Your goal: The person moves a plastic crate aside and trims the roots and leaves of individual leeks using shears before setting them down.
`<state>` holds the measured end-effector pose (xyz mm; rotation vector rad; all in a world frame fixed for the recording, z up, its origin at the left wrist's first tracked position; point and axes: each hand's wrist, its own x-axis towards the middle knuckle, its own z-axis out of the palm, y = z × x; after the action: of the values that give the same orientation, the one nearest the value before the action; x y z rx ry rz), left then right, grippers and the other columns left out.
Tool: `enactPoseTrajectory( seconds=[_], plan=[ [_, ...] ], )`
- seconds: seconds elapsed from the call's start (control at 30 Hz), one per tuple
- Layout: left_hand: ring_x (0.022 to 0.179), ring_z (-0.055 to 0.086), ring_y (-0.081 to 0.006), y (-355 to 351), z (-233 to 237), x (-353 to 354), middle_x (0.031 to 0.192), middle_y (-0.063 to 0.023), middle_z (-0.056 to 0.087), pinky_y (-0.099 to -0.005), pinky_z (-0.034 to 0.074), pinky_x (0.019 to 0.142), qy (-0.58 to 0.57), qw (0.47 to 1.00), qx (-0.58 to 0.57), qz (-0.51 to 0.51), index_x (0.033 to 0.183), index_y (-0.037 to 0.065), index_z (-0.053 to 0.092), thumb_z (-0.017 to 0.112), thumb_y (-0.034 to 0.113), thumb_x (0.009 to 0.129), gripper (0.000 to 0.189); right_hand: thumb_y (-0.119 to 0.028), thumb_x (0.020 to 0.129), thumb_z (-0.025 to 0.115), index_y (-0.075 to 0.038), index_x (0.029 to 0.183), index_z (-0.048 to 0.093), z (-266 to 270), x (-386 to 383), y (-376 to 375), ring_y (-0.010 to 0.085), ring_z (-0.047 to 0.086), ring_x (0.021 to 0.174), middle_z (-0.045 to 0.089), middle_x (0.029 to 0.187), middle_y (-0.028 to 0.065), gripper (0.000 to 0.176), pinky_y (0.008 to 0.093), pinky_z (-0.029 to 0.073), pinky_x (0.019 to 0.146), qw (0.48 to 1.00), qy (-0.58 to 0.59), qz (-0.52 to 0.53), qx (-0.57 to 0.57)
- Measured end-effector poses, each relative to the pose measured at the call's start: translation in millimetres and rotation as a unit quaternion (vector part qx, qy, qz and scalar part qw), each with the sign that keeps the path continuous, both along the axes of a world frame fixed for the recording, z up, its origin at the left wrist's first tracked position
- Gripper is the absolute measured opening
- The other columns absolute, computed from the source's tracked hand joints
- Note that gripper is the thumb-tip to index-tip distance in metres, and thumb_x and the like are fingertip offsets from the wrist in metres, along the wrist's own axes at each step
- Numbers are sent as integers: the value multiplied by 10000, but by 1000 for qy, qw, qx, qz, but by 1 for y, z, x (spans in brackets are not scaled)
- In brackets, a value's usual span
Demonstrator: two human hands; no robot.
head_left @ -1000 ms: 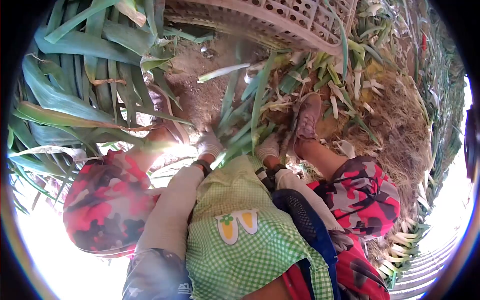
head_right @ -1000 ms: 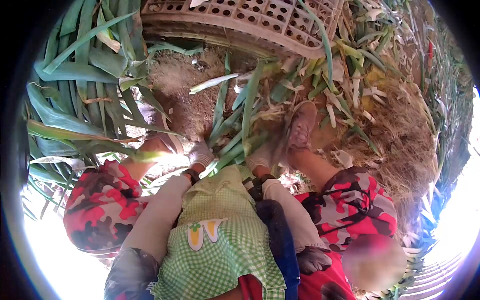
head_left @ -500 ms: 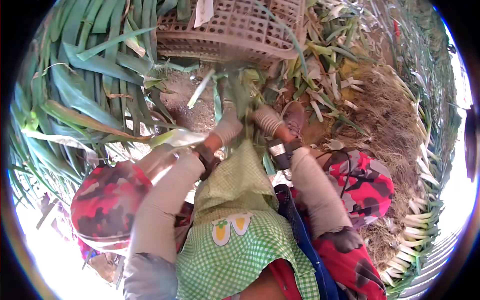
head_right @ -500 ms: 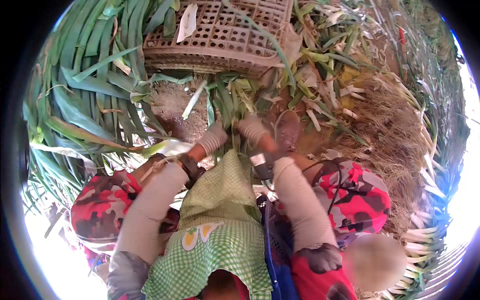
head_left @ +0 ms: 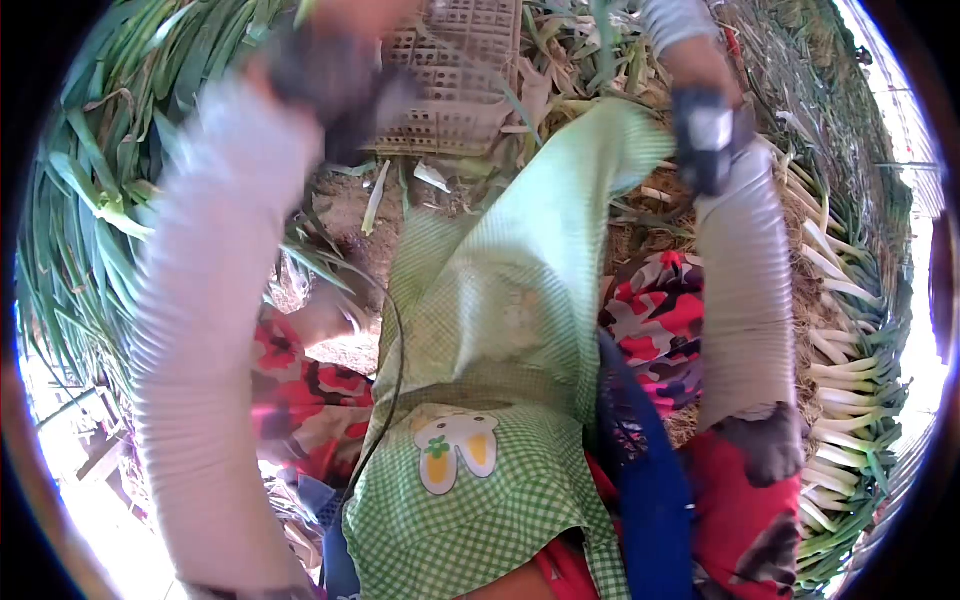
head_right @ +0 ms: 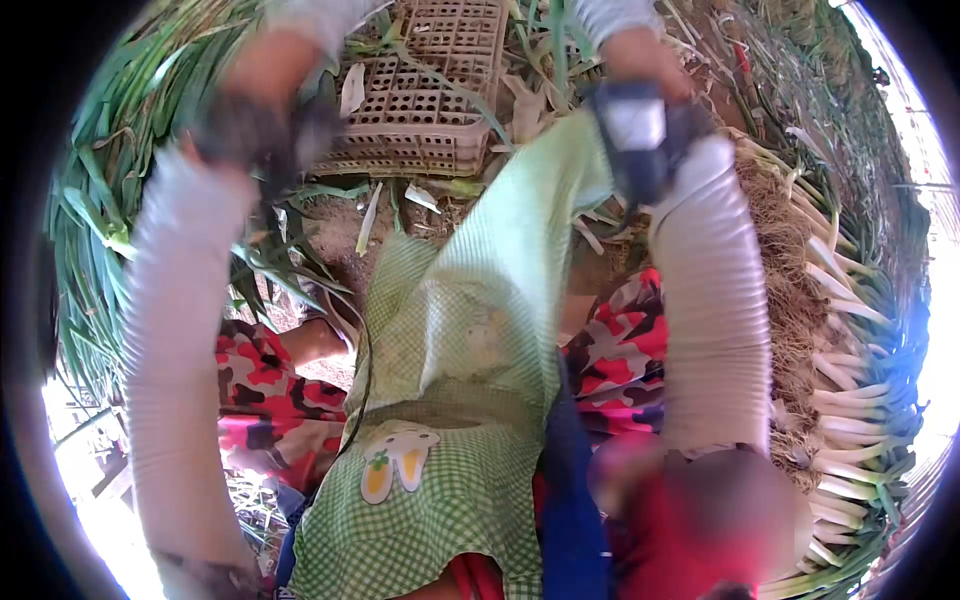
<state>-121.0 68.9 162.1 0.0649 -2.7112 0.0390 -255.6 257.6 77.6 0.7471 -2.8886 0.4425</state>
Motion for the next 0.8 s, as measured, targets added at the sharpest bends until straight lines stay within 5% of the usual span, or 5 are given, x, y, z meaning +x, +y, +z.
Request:
enactPoseTrajectory(
  seconds=[0.23,0.37,0.47,0.67,0.8],
  plan=[
    [1002,561,-376,57,-209,237,1095,-235,564,-454,437,872,-610,754,233,-72,1306,84,383,598,464,771,691,-363,832,512,-21,1059,568,-125,111,21,337,577,934,598,1019,208,415,392,454,823,936,-268,222,-48],
    [1024,552,-381,33,-270,309,1129,-218,559,-422,428,889,-642,710,286,-32,1252,106,436,591,464,761,627,-352,790,524,-29,1084,569,-191,207,13,346,569,977,603,1052,181,439,429,446,835,848,-388,322,164],
    [952,580,-346,14,-234,301,1047,-156,609,-402,448,833,-610,726,317,-3,1136,102,565,644,401,704,532,-255,758,532,-43,950,671,-217,248,13,310,606,967,636,1025,166,318,404,477,820,733,-370,396,411],
    [801,591,-303,-42,-104,329,812,-139,624,-361,461,752,-332,897,290,41,890,50,633,714,128,534,373,-203,762,528,-9,962,665,-261,210,32,321,619,952,635,1001,199,311,411,489,818,859,-395,195,262],
    [586,607,-265,-58,16,410,715,-148,635,-340,487,579,-409,806,246,349,832,44,665,694,191,630,252,-254,742,585,-84,1057,636,-293,196,28,341,595,990,619,1066,171,362,422,490,825,863,-370,204,276]
  ],
)
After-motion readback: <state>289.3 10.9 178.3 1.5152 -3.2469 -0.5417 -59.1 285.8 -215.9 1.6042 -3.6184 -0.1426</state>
